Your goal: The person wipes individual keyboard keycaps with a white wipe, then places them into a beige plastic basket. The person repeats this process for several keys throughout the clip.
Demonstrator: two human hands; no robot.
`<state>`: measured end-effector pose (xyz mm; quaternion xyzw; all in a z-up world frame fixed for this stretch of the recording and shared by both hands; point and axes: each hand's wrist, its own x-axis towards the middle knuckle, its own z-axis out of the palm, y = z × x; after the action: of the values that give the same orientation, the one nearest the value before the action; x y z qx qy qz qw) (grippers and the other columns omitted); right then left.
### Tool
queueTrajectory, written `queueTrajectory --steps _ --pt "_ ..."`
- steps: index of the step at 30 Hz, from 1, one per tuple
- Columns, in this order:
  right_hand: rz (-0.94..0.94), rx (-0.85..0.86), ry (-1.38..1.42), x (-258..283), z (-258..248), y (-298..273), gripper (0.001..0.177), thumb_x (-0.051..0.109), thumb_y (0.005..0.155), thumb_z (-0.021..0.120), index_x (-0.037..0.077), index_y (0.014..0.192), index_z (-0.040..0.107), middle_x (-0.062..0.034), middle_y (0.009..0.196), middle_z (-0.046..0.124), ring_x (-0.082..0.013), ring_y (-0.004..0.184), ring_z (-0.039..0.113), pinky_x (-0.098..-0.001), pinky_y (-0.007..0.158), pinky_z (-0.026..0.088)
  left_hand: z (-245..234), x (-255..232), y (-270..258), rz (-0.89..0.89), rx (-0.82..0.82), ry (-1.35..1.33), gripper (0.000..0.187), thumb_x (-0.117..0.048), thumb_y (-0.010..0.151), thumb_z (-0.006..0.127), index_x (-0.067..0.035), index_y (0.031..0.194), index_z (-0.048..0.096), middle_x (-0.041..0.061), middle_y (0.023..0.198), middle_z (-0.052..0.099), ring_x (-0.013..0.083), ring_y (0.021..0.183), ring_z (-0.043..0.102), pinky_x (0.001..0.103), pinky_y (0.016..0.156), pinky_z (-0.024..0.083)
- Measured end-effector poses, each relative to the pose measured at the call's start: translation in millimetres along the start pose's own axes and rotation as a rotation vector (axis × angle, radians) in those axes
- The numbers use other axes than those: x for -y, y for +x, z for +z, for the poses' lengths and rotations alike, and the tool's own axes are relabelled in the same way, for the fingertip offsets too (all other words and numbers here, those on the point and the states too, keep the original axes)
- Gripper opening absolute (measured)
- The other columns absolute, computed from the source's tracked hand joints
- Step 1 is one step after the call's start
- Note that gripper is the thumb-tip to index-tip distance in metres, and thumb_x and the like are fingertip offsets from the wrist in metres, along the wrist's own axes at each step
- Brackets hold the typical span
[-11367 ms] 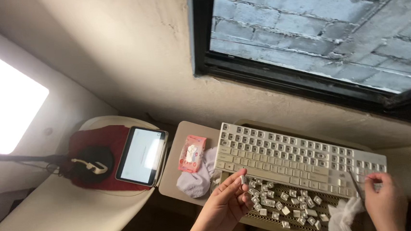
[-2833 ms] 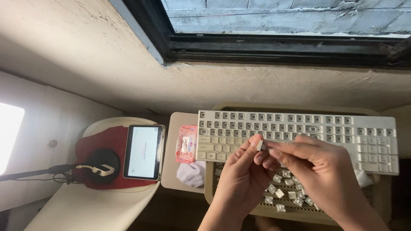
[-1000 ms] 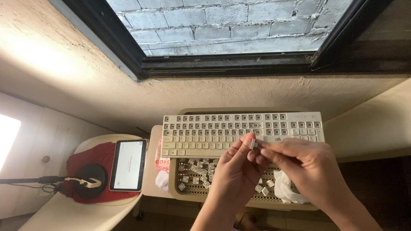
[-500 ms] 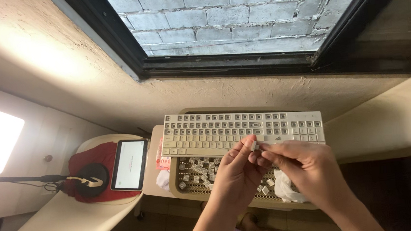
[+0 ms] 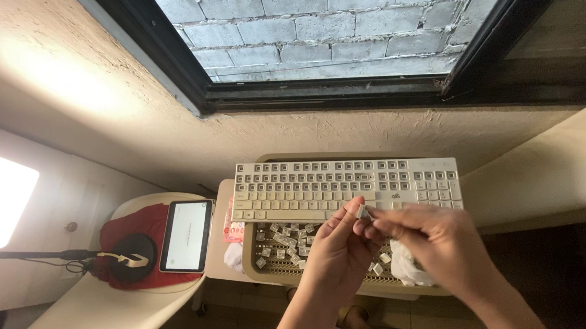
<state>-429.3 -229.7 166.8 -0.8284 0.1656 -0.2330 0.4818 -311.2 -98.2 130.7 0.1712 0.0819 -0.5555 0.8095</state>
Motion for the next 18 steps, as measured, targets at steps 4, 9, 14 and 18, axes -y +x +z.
queueTrajectory --steps 4,9,14,18 --pt "0.360 -0.029 -0.068 -46 -6 -13 0.024 0.024 0.102 0.062 0.015 0.114 0.080 -0.0063 0.085 0.081 -0.0158 0.042 0.057 -0.0312 0.040 0.045 -17 -4 4 0.107 -0.069 0.052 0.024 -0.016 0.104 0.057 -0.001 0.122 0.062 0.002 0.083 0.060 0.0137 0.080 0.059 0.028 0.077 0.052" --pt "0.680 0.081 -0.317 -89 -3 -53 0.030 0.033 0.100 0.056 0.013 0.105 0.077 -0.0082 0.072 0.076 -0.0149 0.054 0.069 -0.0318 0.054 0.052 -44 -16 -11 0.142 -0.068 0.286 0.025 -0.012 0.103 0.059 -0.001 0.126 0.061 0.002 0.087 0.061 0.0117 0.080 0.058 0.025 0.075 0.051" --pt "0.812 0.229 -0.483 -102 7 -69 0.025 0.035 0.101 0.052 0.016 0.101 0.069 -0.0051 0.069 0.073 -0.0190 0.059 0.069 -0.0371 0.058 0.054 -72 -8 -11 0.076 -0.160 0.332 0.023 -0.010 0.098 0.063 -0.002 0.120 0.063 0.003 0.090 0.066 0.0117 0.083 0.066 0.025 0.079 0.056" --pt "0.660 0.222 -0.483 -99 28 -49 0.025 0.037 0.099 0.053 0.019 0.101 0.071 0.0021 0.083 0.075 -0.0145 0.069 0.073 -0.0342 0.066 0.060 -92 6 -7 -0.011 -0.133 0.263 0.024 -0.014 0.098 0.067 -0.005 0.121 0.065 0.003 0.092 0.067 0.0105 0.084 0.065 0.024 0.078 0.056"
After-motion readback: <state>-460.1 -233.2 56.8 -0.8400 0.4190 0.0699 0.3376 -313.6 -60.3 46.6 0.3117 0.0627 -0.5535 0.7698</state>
